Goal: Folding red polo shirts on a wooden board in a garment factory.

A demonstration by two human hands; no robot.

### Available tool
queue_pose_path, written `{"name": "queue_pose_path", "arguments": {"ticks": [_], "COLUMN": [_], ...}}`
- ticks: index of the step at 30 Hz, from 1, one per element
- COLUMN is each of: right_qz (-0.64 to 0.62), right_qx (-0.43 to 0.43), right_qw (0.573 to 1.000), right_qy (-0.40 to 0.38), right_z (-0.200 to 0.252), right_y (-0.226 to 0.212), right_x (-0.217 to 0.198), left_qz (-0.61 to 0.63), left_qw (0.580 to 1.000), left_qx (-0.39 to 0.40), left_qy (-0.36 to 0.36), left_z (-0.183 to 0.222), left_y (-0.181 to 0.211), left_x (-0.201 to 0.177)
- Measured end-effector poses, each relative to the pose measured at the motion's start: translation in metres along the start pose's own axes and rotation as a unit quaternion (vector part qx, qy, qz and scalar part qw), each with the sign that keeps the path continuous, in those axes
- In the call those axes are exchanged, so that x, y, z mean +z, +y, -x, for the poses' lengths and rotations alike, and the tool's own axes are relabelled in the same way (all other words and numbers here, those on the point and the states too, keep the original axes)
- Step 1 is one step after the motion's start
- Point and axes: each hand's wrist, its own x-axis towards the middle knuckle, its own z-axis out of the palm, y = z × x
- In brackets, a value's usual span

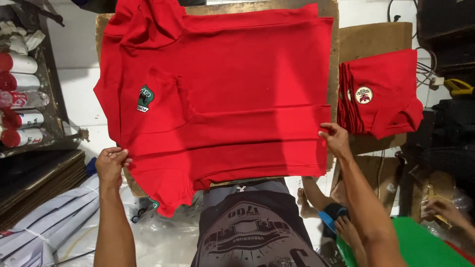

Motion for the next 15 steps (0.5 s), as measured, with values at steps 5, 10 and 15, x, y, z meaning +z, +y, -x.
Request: {"name": "queue_pose_path", "arguments": {"ticks": [5,10,15], "right_qz": [-0.052,-0.038,0.069], "right_qx": [0.059,0.052,0.0], "right_qw": [0.996,0.997,0.997], "right_qy": [-0.053,-0.04,0.035], "right_z": [-0.001,0.004,0.001], "right_y": [-0.027,-0.017,0.052], "right_x": [-0.028,-0.02,-0.01], "left_qz": [-0.005,-0.03,-0.085], "left_qw": [1.0,0.999,0.996], "left_qx": [0.01,0.013,0.009], "left_qy": [-0.008,-0.01,0.034], "left_z": [-0.004,0.001,0.002], "left_y": [0.011,0.008,0.0], "left_x": [-0.012,-0.005,-0.01]}}
